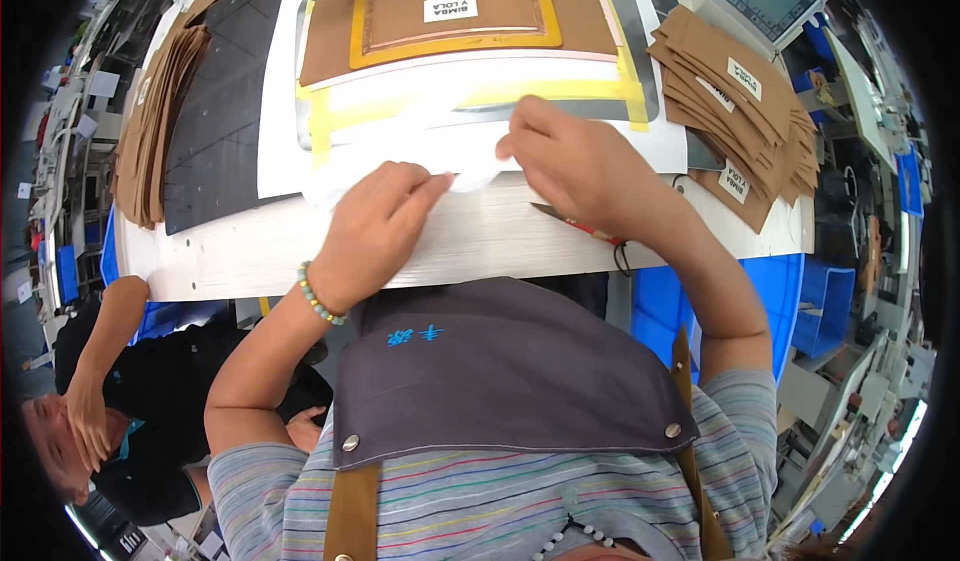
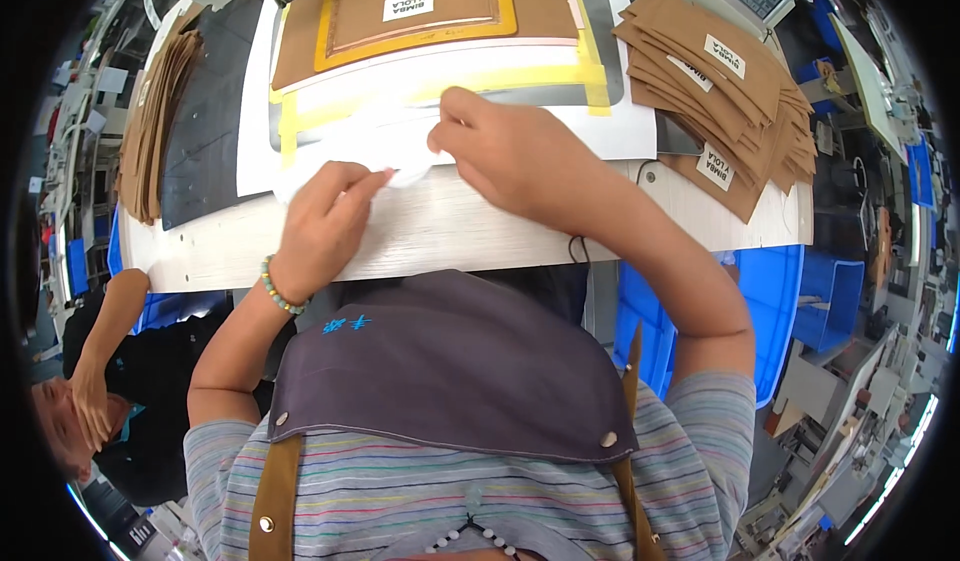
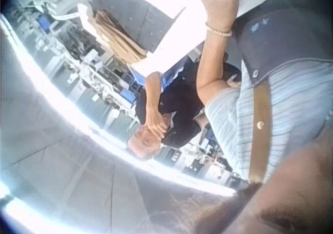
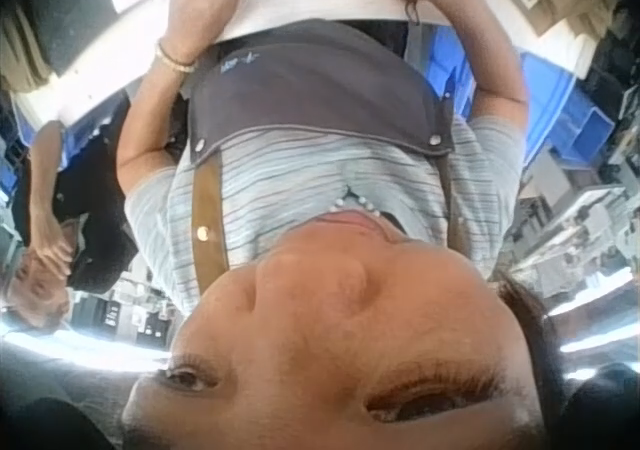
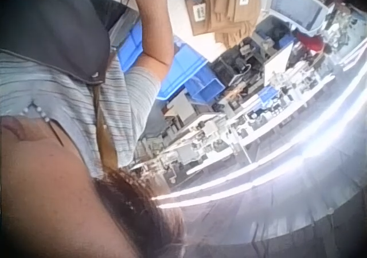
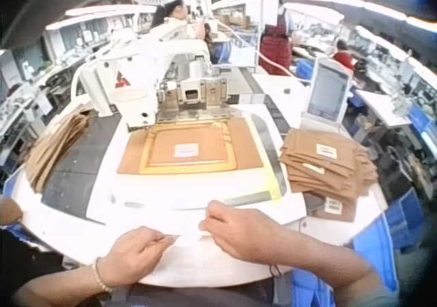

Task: Inserting a lining/reinforcement material into a leather component using a template at a sewing station.

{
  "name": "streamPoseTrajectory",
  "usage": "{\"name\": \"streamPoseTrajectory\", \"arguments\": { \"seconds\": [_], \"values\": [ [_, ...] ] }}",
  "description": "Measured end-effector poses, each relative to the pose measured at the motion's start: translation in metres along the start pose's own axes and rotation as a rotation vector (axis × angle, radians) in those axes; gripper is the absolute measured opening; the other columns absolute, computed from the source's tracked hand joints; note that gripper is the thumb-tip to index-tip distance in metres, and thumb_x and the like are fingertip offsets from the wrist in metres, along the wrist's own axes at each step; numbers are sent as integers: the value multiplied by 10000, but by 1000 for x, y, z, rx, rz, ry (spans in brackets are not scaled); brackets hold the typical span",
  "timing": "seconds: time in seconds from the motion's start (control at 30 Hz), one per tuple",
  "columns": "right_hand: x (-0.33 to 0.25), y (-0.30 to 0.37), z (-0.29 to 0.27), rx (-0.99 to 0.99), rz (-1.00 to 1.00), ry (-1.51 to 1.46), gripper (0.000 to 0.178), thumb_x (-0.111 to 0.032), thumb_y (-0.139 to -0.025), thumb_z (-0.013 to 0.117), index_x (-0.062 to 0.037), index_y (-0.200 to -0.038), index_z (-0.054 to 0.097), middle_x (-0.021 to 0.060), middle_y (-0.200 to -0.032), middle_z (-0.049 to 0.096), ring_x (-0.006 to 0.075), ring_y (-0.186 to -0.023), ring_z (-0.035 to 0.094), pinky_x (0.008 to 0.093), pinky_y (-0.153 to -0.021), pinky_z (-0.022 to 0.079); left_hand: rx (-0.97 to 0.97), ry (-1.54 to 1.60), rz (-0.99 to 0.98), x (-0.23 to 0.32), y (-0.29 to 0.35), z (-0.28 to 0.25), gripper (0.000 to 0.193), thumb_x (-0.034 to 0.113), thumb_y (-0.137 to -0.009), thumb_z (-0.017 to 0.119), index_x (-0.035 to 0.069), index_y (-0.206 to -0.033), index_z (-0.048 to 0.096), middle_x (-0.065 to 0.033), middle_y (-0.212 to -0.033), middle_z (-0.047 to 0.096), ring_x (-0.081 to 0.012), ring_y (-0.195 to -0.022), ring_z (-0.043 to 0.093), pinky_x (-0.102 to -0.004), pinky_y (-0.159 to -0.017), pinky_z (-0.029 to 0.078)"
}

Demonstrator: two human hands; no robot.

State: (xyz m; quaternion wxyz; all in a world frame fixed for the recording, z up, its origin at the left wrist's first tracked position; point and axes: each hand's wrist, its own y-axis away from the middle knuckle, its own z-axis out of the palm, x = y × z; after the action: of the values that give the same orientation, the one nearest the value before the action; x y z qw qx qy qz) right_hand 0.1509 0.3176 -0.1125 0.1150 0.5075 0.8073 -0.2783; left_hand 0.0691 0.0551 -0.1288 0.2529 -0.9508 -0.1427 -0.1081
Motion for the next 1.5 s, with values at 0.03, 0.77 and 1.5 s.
{"name": "streamPoseTrajectory", "arguments": {
  "seconds": [0.03,0.77,1.5],
  "values": [
    [0,-11,-1,-23,27,-61,183,15,-817,664,-26,-995,675,124,-999,600,330,-868,652,439,-753,540,56,-40,48,-6,1,-10,425,-108,-798,694,0,-1207,725,-109,-961,647,-253,-819,645,-370,-686,536],
    [27,-39,32,-159,-64,254,475,-187,-951,721,-22,-1386,623,116,-1525,577,303,-1429,522,513,-1196,402,-255,-169,-80,-112,-4,-22,556,105,-956,671,162,-1501,578,-81,-1645,452,-353,-1525,375,-496,-1221,342],
    [152,-128,32,92,-36,114,301,-166,-978,689,-53,-1255,717,102,-1339,678,324,-1248,609,445,-1074,480,1,-259,-200,-149,-73,0,487,203,-999,689,2,-1432,599,-202,-1485,567,-408,-1390,486,-479,-1156,411]
  ]
}}
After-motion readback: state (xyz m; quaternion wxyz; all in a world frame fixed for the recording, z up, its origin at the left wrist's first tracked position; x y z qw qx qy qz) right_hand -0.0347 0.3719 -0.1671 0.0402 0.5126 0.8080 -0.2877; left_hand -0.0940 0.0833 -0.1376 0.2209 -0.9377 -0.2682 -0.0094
